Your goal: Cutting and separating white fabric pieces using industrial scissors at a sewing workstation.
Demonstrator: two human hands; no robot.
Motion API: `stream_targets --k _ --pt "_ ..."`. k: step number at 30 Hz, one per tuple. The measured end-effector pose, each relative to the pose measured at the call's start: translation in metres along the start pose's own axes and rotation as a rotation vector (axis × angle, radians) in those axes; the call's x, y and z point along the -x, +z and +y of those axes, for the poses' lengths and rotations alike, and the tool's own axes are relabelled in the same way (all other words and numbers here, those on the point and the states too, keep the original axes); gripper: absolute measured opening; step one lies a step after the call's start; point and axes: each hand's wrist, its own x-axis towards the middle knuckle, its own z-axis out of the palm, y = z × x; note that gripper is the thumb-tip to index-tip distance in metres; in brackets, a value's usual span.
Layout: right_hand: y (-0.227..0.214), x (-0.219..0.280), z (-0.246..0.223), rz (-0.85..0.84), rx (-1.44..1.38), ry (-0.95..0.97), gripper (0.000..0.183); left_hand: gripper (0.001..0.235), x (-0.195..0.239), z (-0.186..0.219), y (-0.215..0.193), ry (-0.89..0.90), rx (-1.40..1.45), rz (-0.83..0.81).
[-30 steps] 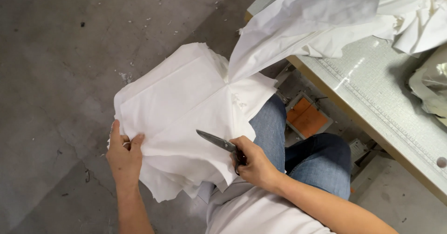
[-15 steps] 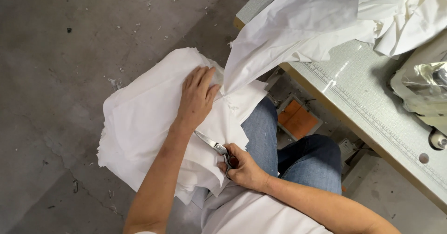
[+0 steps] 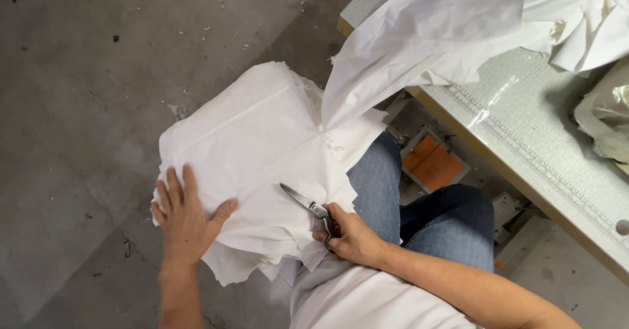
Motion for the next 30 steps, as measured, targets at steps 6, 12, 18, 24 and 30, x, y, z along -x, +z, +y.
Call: stream_targets --k 6,12,18,24,30 --pt "-0.001 0.013 -0.017 -0.075 -0.344 0.26 0.024 0.054 -0.04 0.08 -0.046 0.273 0.361 0.016" --pt "-0.029 0.037 0.016 0.152 -0.213 -0.076 0.095 0.041 -0.105 0.168 0.041 0.636 0.521 0.07" --pt "-0.087 0.026 -0.005 0.246 -0.293 -0.087 0.083 0.019 -0.097 0.157 0.073 0.55 0.418 0.258" --pt "-0.1 -0.021 -0.072 0.082 -0.278 -0.126 0.089 0.013 -0.088 0.153 0.069 0.522 0.539 0.283" --pt "-0.105 -0.04 -0.08 0.066 -0.2 -0.122 0.097 0.008 -0.088 0.154 0.064 0.562 0.551 0.332"
